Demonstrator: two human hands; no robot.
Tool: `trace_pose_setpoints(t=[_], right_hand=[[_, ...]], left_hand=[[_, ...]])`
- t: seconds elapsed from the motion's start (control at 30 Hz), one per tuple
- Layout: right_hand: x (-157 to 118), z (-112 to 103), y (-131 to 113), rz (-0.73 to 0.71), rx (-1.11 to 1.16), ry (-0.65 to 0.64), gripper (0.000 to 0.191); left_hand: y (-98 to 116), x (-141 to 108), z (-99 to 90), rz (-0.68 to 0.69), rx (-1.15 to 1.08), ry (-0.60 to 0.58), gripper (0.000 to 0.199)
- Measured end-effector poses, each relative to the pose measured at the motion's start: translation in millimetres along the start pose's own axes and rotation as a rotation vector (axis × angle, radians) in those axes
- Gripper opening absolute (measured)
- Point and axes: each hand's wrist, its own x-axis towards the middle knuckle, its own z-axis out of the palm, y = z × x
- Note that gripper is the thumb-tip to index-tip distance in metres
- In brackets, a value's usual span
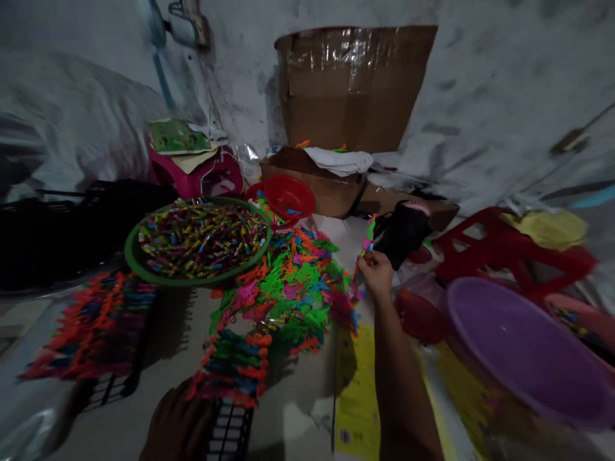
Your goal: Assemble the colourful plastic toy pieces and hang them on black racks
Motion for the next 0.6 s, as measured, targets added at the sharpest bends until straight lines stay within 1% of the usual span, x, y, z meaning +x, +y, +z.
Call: trace_pose_setpoints(t=[0.07,0.1,0.17,0.2,0.23,0.3,0.37,0.4,0.43,0.47,0.5,0.57,0.6], right_hand=[[-41,-26,-17,-0.083,0.206,0.056,0.022],[-64,-35,-24,-0.095,0.282,0.061,0.023],[-109,-43,-34,-0.067,0.379,0.032,0.024],[-132,-43,-37,-0.041,0.408,0.003,0.025],[-153,-40,-38,-0.014,0.430,-0.029,0.025],[-192,-30,-36,0.049,0.489,-0.081,0.025],[-226,-20,-34,0.130,0.564,-0.098,0.024],[-241,-17,-34,0.166,0.599,-0.092,0.024],[-256,-16,-36,0.193,0.634,-0.079,0.024],[-270,-17,-40,0.208,0.664,-0.061,0.023],[-285,-20,-46,0.214,0.684,-0.040,0.023],[-314,-32,-64,0.199,0.685,-0.014,0.020],[-328,-39,-75,0.161,0.663,-0.041,0.018]], left_hand=[[6,6,-6.0,-0.108,-0.019,-0.009,0.031],[9,9,-8.4,-0.164,-0.039,-0.015,0.032],[12,15,-12.4,-0.202,-0.134,-0.040,0.031],[13,17,-14.6,-0.213,-0.199,-0.045,0.031],[13,18,-17.1,-0.268,-0.264,-0.024,0.030],[14,20,-25.4,-0.373,-0.414,0.050,0.030],[16,19,-40.1,-0.520,-0.569,0.107,0.030],[19,19,-50.3,-0.597,-0.665,0.105,0.030],[23,20,-62.2,-0.673,-0.782,0.065,0.032],[29,21,-75.0,-0.739,-0.927,-0.018,0.035],[36,23,-88.2,-0.794,-1.096,-0.147,0.039],[52,29,-112.4,-0.852,-1.470,-0.482,0.048],[59,34,-122.1,-0.877,-1.645,-0.637,0.053]])
